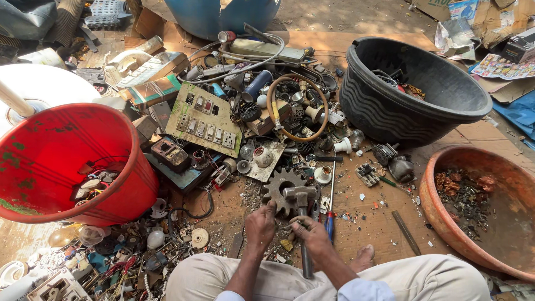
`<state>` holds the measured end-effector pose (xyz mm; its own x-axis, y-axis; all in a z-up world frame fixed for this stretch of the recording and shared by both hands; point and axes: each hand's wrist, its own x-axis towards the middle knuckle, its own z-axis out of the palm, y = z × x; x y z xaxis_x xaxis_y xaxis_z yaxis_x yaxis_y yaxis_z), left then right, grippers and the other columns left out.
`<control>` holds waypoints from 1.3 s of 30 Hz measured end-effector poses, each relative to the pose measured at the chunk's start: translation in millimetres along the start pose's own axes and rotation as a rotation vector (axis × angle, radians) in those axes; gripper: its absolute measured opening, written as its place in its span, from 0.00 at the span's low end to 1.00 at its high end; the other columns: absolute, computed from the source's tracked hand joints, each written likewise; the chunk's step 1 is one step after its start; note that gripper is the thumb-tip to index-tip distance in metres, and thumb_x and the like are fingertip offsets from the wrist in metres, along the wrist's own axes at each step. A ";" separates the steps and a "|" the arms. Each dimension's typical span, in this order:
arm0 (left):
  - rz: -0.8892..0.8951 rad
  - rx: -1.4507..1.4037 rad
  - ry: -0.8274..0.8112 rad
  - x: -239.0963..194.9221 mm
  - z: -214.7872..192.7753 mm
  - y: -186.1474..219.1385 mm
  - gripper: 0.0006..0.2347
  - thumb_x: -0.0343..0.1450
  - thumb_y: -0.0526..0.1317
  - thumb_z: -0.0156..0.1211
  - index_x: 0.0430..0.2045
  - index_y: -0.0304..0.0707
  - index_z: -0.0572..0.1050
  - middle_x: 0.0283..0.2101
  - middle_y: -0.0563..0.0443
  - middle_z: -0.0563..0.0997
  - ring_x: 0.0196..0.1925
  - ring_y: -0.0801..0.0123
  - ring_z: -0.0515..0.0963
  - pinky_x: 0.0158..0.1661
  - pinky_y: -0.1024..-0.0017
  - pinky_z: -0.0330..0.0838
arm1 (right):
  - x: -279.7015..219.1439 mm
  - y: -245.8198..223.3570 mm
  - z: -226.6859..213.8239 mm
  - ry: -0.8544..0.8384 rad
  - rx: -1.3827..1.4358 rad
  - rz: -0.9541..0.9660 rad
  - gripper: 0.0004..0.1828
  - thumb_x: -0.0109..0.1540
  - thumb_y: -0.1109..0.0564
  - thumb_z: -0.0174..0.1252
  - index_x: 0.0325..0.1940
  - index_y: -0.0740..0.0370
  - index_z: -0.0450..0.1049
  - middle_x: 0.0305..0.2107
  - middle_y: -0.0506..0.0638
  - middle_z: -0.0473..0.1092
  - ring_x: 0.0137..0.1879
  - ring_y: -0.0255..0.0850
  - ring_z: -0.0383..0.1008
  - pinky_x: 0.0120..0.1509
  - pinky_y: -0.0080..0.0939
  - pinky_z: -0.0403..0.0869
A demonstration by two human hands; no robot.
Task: The person sits on the ground and uses a hammer to break apart various electronic components, including a gear and a metal casing, to extract materials. The person repeatedly strikes the items and separates the resulting pieces by hand.
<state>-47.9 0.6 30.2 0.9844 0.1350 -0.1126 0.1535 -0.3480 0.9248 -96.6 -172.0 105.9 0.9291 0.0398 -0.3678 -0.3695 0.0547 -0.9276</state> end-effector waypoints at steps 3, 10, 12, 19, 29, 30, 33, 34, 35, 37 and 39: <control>0.070 -0.237 -0.261 -8.4 -20.2 19.5 0.16 0.74 0.51 0.56 0.28 0.34 0.77 0.26 0.50 0.78 0.27 0.71 0.74 0.28 0.69 0.69 | 19.9 -12.3 -16.7 0.045 0.020 -0.054 0.13 0.65 0.58 0.58 0.52 0.65 0.77 0.27 0.50 0.76 0.32 0.36 0.76 0.39 0.36 0.77; -0.196 0.065 -0.041 -1.2 -34.0 40.8 0.12 0.74 0.40 0.59 0.47 0.36 0.81 0.36 0.49 0.83 0.31 0.69 0.80 0.35 0.66 0.78 | 23.0 -18.9 -4.7 0.326 -0.395 -0.118 0.23 0.62 0.55 0.60 0.61 0.63 0.67 0.29 0.43 0.72 0.31 0.33 0.74 0.32 0.37 0.79; -0.298 0.091 -0.071 0.5 -28.5 36.0 0.12 0.76 0.40 0.55 0.52 0.38 0.78 0.37 0.47 0.84 0.30 0.62 0.79 0.32 0.62 0.76 | 19.7 -8.0 -4.1 0.299 -0.294 0.105 0.22 0.64 0.52 0.59 0.58 0.64 0.66 0.27 0.46 0.71 0.27 0.37 0.73 0.30 0.39 0.77; -0.396 0.081 -0.067 17.9 -8.4 9.5 0.16 0.75 0.39 0.53 0.57 0.39 0.74 0.36 0.45 0.84 0.23 0.66 0.74 0.22 0.69 0.70 | 14.4 3.4 -4.7 0.205 0.132 0.337 0.20 0.68 0.44 0.50 0.49 0.65 0.65 0.20 0.48 0.65 0.18 0.37 0.63 0.20 0.40 0.68; -0.369 0.129 -0.015 24.9 -13.5 20.6 0.14 0.75 0.39 0.55 0.54 0.37 0.77 0.31 0.45 0.83 0.22 0.72 0.77 0.20 0.74 0.70 | -34.2 -53.4 3.8 0.206 -0.741 -0.592 0.31 0.66 0.39 0.55 0.64 0.63 0.68 0.32 0.56 0.78 0.32 0.43 0.81 0.33 0.46 0.77; -0.327 0.144 0.005 25.1 -11.7 16.8 0.13 0.75 0.39 0.56 0.52 0.36 0.78 0.31 0.46 0.84 0.22 0.74 0.76 0.20 0.75 0.69 | -31.8 -51.8 9.7 0.194 -0.851 -0.454 0.31 0.66 0.39 0.55 0.65 0.61 0.68 0.31 0.56 0.77 0.33 0.44 0.79 0.37 0.46 0.75; -0.362 0.154 0.003 25.7 -11.7 17.7 0.14 0.75 0.39 0.56 0.53 0.37 0.77 0.30 0.45 0.84 0.20 0.72 0.75 0.19 0.73 0.69 | -21.9 -49.1 19.7 0.152 -0.989 -0.050 0.32 0.65 0.38 0.55 0.68 0.55 0.67 0.29 0.54 0.76 0.38 0.43 0.77 0.45 0.46 0.73; -0.400 0.154 -0.010 25.5 -14.0 21.9 0.14 0.75 0.40 0.55 0.55 0.37 0.76 0.29 0.44 0.84 0.20 0.70 0.74 0.19 0.71 0.69 | -21.0 -50.4 20.8 0.135 -0.911 0.079 0.32 0.64 0.38 0.55 0.69 0.53 0.67 0.30 0.51 0.76 0.38 0.41 0.78 0.46 0.44 0.74; -0.426 0.102 -0.019 28.7 -17.7 27.4 0.14 0.76 0.40 0.54 0.56 0.38 0.75 0.29 0.43 0.84 0.21 0.68 0.75 0.21 0.69 0.71 | -16.2 -55.1 22.5 0.115 -0.833 0.198 0.32 0.64 0.38 0.55 0.69 0.51 0.67 0.30 0.48 0.77 0.39 0.38 0.79 0.47 0.42 0.75; -0.497 0.006 -0.057 24.3 -21.3 30.1 0.15 0.77 0.40 0.52 0.58 0.41 0.73 0.30 0.41 0.84 0.23 0.64 0.77 0.24 0.64 0.75 | -19.8 -65.3 18.2 0.095 -0.731 0.061 0.29 0.65 0.38 0.54 0.65 0.53 0.70 0.28 0.48 0.76 0.35 0.37 0.77 0.42 0.41 0.75; -0.449 0.053 -0.026 21.3 -15.5 23.4 0.12 0.76 0.40 0.54 0.52 0.37 0.77 0.32 0.43 0.84 0.26 0.65 0.80 0.28 0.65 0.77 | -30.6 -74.1 15.2 0.115 -0.693 -0.048 0.28 0.64 0.39 0.53 0.65 0.53 0.71 0.24 0.50 0.74 0.31 0.37 0.74 0.36 0.42 0.74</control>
<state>-24.7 9.7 55.1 0.8209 0.2608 -0.5081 0.5695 -0.3072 0.7624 -97.9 -162.1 186.9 0.9541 -0.0544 -0.2944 -0.2676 -0.5958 -0.7572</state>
